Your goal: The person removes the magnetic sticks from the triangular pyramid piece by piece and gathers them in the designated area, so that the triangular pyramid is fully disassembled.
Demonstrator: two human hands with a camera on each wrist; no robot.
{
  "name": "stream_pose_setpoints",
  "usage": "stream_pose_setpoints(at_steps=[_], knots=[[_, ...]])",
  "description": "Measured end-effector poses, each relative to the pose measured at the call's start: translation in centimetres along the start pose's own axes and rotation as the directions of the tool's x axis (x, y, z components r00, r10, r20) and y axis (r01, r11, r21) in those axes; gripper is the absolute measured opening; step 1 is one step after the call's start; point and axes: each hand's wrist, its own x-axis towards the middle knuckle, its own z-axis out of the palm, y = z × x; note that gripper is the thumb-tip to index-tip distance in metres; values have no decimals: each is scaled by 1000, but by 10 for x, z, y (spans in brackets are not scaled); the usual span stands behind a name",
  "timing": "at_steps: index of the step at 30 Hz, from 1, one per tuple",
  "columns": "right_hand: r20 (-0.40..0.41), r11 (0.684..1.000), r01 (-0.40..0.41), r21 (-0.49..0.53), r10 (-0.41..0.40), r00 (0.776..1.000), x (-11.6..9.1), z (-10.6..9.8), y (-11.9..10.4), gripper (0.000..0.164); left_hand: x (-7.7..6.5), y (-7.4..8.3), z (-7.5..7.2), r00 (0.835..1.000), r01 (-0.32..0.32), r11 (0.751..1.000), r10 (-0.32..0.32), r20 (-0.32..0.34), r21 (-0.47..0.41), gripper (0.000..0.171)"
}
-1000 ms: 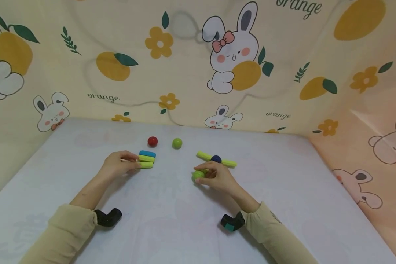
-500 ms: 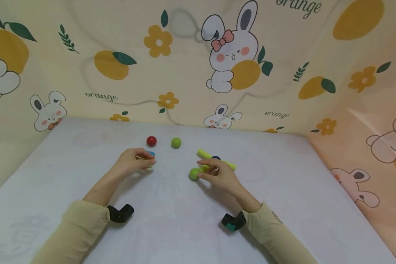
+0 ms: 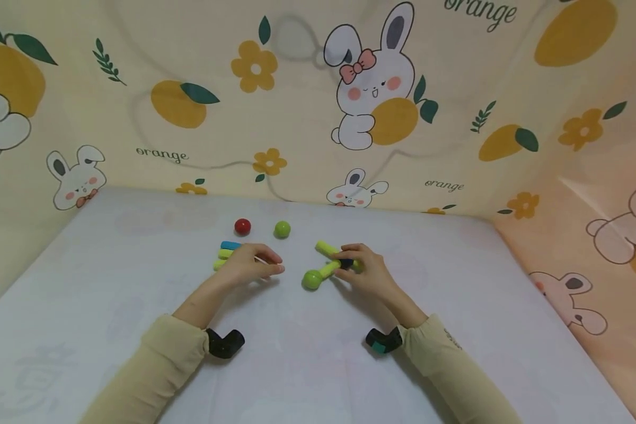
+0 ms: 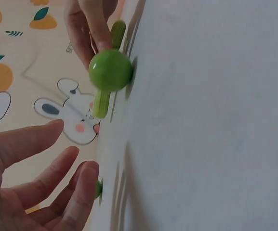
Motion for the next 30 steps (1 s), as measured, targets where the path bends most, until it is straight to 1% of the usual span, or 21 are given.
stream_pose_setpoints(at_steps=[5,7,9,12,16,19,22,25,30], knots=[[10,999,-14,-28,15,1000,-4,3,0,29,2,2,14,999,15,1000,-15,40,8,26],[12,1000,-12,-28,12,1000,-5,3,-1,27,3,3,17,999,-7,1000,7,53,5,28],[13,1000,-12,-19,13,1000,-6,4,-2,26,4,3,19,998,-22,1000,21,51,10,30],[17,999,-36,1,36,999,-5,5,-4,26,5,4,22,998,-38,999,38,48,18,34],[24,996,-91,19,91,996,-5,8,-7,26,7,4,27,998,-23,999,21,60,27,42],[16,995,-101,29,100,995,-5,11,-9,26,10,6,32,998,-20,999,17,58,35,45],[2,995,-95,35,95,996,-4,13,-10,26,12,8,36,999,-36,998,34,39,45,43],[-9,993,-110,40,110,994,-4,16,-11,25,12,10,40,999,-38,998,37,20,56,37],[-23,991,-122,46,123,992,-4,17,-13,24,10,10,41,999,-48,995,47,8,85,31]])
